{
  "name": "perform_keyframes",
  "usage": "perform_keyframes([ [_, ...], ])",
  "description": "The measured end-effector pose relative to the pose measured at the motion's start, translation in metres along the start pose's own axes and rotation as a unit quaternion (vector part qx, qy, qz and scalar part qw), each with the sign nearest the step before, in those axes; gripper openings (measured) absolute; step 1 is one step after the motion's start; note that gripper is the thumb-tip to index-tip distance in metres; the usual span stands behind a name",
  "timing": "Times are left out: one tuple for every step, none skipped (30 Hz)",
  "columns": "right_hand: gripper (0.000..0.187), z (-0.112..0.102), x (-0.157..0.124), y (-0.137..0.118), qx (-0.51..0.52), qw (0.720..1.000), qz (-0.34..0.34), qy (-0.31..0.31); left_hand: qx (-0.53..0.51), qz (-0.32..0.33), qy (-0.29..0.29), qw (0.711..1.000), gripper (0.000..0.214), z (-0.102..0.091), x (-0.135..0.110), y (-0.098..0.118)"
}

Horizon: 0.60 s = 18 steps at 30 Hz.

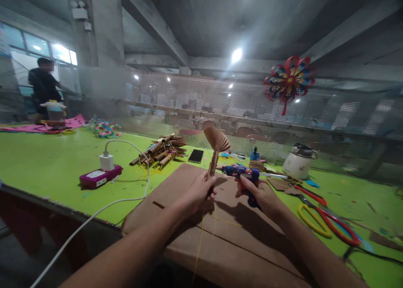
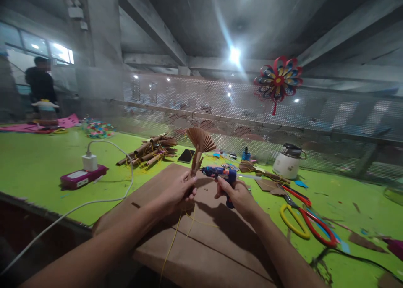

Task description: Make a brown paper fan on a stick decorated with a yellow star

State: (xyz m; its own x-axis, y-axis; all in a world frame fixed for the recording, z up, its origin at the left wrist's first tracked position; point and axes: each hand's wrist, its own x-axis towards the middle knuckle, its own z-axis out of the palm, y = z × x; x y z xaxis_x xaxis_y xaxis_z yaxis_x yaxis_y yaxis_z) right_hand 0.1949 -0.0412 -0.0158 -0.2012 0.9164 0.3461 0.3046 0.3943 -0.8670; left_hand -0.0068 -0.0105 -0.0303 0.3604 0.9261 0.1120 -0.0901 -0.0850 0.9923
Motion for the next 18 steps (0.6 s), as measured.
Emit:
perform_keyframes([
  [0.046,0.0002,-0.0002,-0.0003,0.006,1.000,-0.002,0.000,-0.006,-0.002,-0.005,1.000,0.021,0.0000,-0.0001,-0.0002],
  [0.045,0.0006,-0.0003,-0.0006,0.014,1.000,-0.004,-0.001,-0.012,-0.004,-0.010,1.000,0.021,0.0000,-0.0002,-0.0004],
  [0.045,0.0012,-0.0004,-0.0009,0.020,1.000,-0.005,-0.003,-0.019,-0.006,-0.014,1.000,0.021,0.0001,-0.0004,-0.0007],
  [0.045,0.0020,-0.0004,-0.0011,0.024,1.000,-0.005,-0.005,-0.025,-0.010,-0.019,0.999,0.021,0.0002,-0.0006,-0.0010],
  [0.046,0.0028,-0.0004,-0.0014,0.024,1.000,-0.005,-0.006,-0.030,-0.015,-0.022,0.999,0.021,0.0004,-0.0008,-0.0012],
  [0.046,0.0035,-0.0004,-0.0018,0.021,1.000,-0.006,-0.009,-0.035,-0.020,-0.025,0.999,0.021,0.0005,-0.0011,-0.0013],
  [0.046,0.0040,-0.0003,-0.0023,0.016,1.000,-0.009,-0.011,-0.039,-0.026,-0.028,0.998,0.021,0.0006,-0.0012,-0.0014],
  [0.047,0.0043,-0.0002,-0.0027,0.010,1.000,-0.014,-0.015,-0.043,-0.031,-0.031,0.998,0.022,0.0007,-0.0013,-0.0013],
  [0.046,0.0044,-0.0001,-0.0032,0.000,1.000,-0.020,-0.017,-0.044,-0.037,-0.036,0.998,0.022,0.0006,-0.0013,-0.0012],
  [0.046,0.0043,0.0000,-0.0035,-0.013,0.999,-0.026,-0.019,-0.046,-0.041,-0.041,0.997,0.022,0.0005,-0.0013,-0.0011],
  [0.046,0.0041,0.0000,-0.0037,-0.028,0.999,-0.030,-0.018,-0.048,-0.043,-0.047,0.997,0.022,0.0005,-0.0014,-0.0009],
  [0.045,0.0037,0.0001,-0.0038,-0.044,0.998,-0.033,-0.017,-0.050,-0.046,-0.052,0.996,0.022,0.0004,-0.0017,-0.0006],
  [0.044,0.0032,0.0001,-0.0037,-0.060,0.997,-0.036,-0.015,-0.053,-0.050,-0.056,0.996,0.022,0.0004,-0.0022,-0.0002],
  [0.044,0.0027,0.0002,-0.0035,-0.074,0.996,-0.039,-0.012,-0.059,-0.054,-0.058,0.995,0.022,0.0005,-0.0030,0.0004],
  [0.043,0.0020,0.0002,-0.0032,-0.085,0.995,-0.044,-0.009,-0.065,-0.057,-0.059,0.994,0.021,0.0007,-0.0039,0.0012],
  [0.042,0.0012,0.0001,-0.0030,-0.096,0.994,-0.048,-0.006,-0.071,-0.059,-0.060,0.994,0.021,0.0008,-0.0050,0.0022],
  [0.042,0.0003,0.0001,-0.0029,-0.105,0.993,-0.052,-0.004,-0.076,-0.061,-0.061,0.993,0.020,0.0009,-0.0060,0.0032],
  [0.042,-0.0008,-0.0001,-0.0030,-0.112,0.992,-0.058,-0.003,-0.081,-0.062,-0.064,0.993,0.018,0.0009,-0.0069,0.0043],
])
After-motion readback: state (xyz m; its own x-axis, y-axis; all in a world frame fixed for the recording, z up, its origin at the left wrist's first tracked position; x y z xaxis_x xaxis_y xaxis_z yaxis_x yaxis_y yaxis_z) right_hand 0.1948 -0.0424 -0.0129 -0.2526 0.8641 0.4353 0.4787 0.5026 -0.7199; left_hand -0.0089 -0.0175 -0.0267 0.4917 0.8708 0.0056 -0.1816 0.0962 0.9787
